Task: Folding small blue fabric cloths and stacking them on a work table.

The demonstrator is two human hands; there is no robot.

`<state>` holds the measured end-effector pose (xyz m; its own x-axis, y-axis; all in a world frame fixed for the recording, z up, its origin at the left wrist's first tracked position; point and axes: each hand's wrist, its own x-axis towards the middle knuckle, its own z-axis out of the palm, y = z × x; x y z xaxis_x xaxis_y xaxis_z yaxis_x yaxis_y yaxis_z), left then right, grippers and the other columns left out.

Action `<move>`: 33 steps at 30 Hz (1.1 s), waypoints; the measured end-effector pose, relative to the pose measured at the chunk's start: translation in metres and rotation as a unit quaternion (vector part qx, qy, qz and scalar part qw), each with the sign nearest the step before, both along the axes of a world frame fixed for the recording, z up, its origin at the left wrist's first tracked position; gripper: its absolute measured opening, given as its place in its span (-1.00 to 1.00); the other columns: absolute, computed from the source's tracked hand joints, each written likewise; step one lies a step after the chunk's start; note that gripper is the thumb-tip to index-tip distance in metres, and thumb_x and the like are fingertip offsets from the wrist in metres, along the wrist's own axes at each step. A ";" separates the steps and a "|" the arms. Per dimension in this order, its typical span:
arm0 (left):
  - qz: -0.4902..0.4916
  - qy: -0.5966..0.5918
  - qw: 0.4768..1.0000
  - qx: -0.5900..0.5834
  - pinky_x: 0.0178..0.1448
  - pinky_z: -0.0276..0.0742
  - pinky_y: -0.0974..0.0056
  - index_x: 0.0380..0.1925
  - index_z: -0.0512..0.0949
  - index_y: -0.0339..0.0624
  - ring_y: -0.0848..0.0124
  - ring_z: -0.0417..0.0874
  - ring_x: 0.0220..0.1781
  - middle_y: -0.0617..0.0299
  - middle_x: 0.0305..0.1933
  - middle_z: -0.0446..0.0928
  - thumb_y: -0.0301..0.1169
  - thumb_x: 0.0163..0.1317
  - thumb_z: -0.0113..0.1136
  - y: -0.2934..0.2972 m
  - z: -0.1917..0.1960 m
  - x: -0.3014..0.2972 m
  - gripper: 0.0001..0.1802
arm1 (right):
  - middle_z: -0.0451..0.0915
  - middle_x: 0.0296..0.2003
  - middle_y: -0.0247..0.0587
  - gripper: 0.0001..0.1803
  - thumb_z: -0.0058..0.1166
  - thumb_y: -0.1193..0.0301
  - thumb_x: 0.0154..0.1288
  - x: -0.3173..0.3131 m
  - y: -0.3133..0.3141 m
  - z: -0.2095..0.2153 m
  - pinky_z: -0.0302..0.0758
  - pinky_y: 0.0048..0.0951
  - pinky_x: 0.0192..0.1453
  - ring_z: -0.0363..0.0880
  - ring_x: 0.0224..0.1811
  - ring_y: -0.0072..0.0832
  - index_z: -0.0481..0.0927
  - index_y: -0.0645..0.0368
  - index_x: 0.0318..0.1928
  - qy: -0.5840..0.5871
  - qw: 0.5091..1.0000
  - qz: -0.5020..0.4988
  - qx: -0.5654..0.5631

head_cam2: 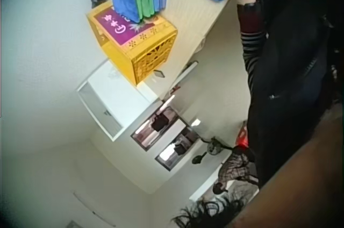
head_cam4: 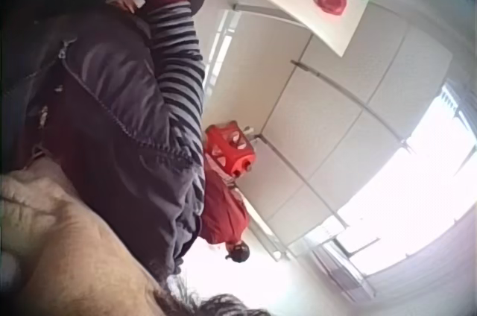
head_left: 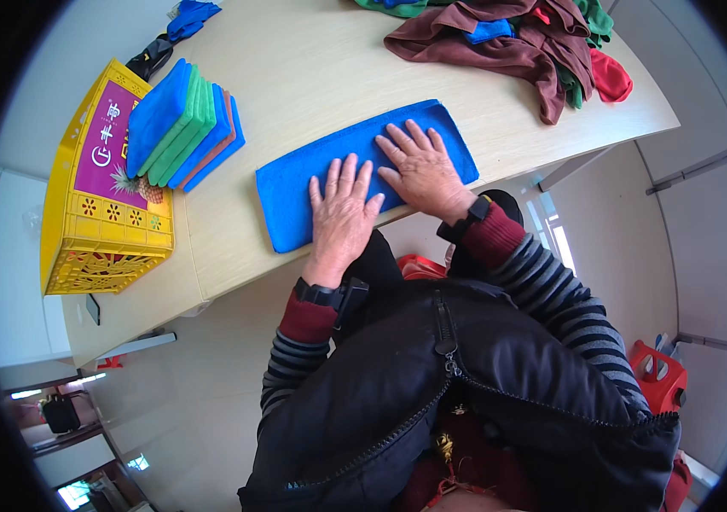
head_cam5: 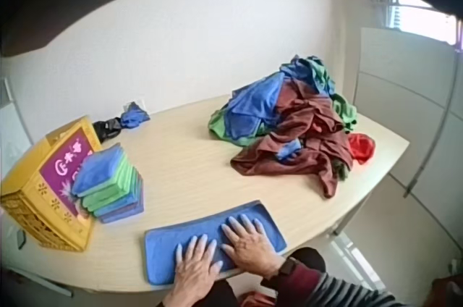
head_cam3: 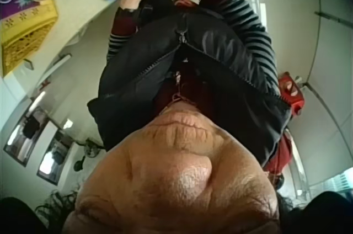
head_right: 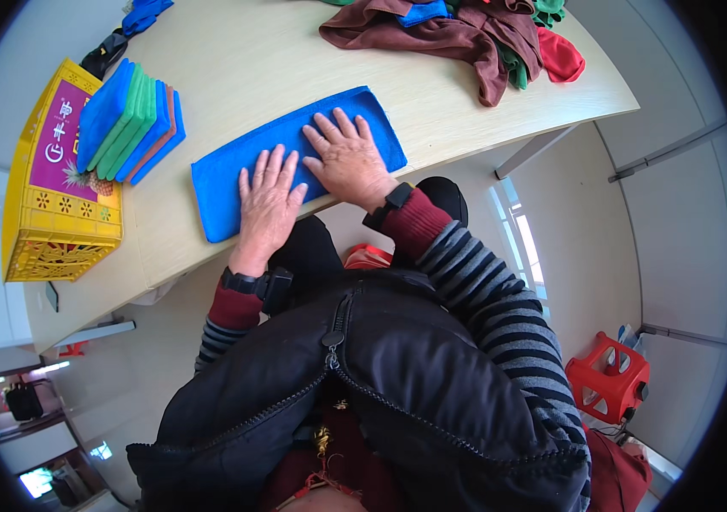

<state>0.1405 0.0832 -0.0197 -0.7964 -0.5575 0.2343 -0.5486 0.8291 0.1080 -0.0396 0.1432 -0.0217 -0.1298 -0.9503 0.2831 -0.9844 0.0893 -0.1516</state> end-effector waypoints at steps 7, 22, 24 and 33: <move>0.142 -0.010 0.990 0.019 0.62 -0.21 -0.28 0.50 0.22 0.08 0.07 -0.02 0.66 0.11 0.63 0.08 0.09 0.50 -0.15 -0.048 -0.001 0.055 -0.33 | 0.14 0.54 -0.10 -0.32 -0.25 -0.10 0.55 -0.040 0.003 0.006 -0.08 0.09 0.61 -0.02 0.61 -0.08 0.24 -0.05 0.51 0.013 0.997 -0.066 0.034; 0.053 0.029 0.997 -0.039 0.60 -0.11 -0.27 0.43 0.33 -0.09 0.05 0.08 0.62 0.01 0.57 0.17 -0.07 0.48 0.01 -0.016 0.021 0.011 -0.39 | 0.20 0.51 -0.07 -0.34 -0.14 -0.02 0.52 0.001 -0.001 0.015 -0.05 0.10 0.60 0.02 0.60 -0.06 0.28 0.02 0.49 0.009 0.999 -0.036 0.003; 0.040 0.037 0.998 -0.027 0.59 -0.10 -0.26 0.43 0.33 -0.09 0.05 0.09 0.62 0.01 0.57 0.17 -0.08 0.48 0.00 -0.008 0.011 -0.002 -0.39 | 0.21 0.50 -0.07 -0.34 -0.12 -0.01 0.52 0.010 0.000 0.010 -0.05 0.10 0.60 0.03 0.59 -0.06 0.29 0.02 0.48 -0.007 1.000 -0.021 -0.018; 0.071 -0.008 0.997 0.001 0.61 -0.13 -0.21 0.50 0.21 -0.03 0.10 0.05 0.64 0.08 0.61 0.09 -0.05 0.51 -0.09 -0.016 0.000 0.012 -0.36 | 0.19 0.51 -0.07 -0.34 -0.16 -0.04 0.53 0.005 0.002 0.003 -0.10 0.07 0.62 0.02 0.60 -0.06 0.28 -0.01 0.49 0.016 1.000 0.003 0.017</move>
<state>0.1529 0.0669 -0.0196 -0.7138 -0.6649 0.2202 -0.6616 0.7432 0.0996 -0.0351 0.1454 -0.0185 -0.1165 -0.9600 0.2545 -0.9891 0.0889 -0.1176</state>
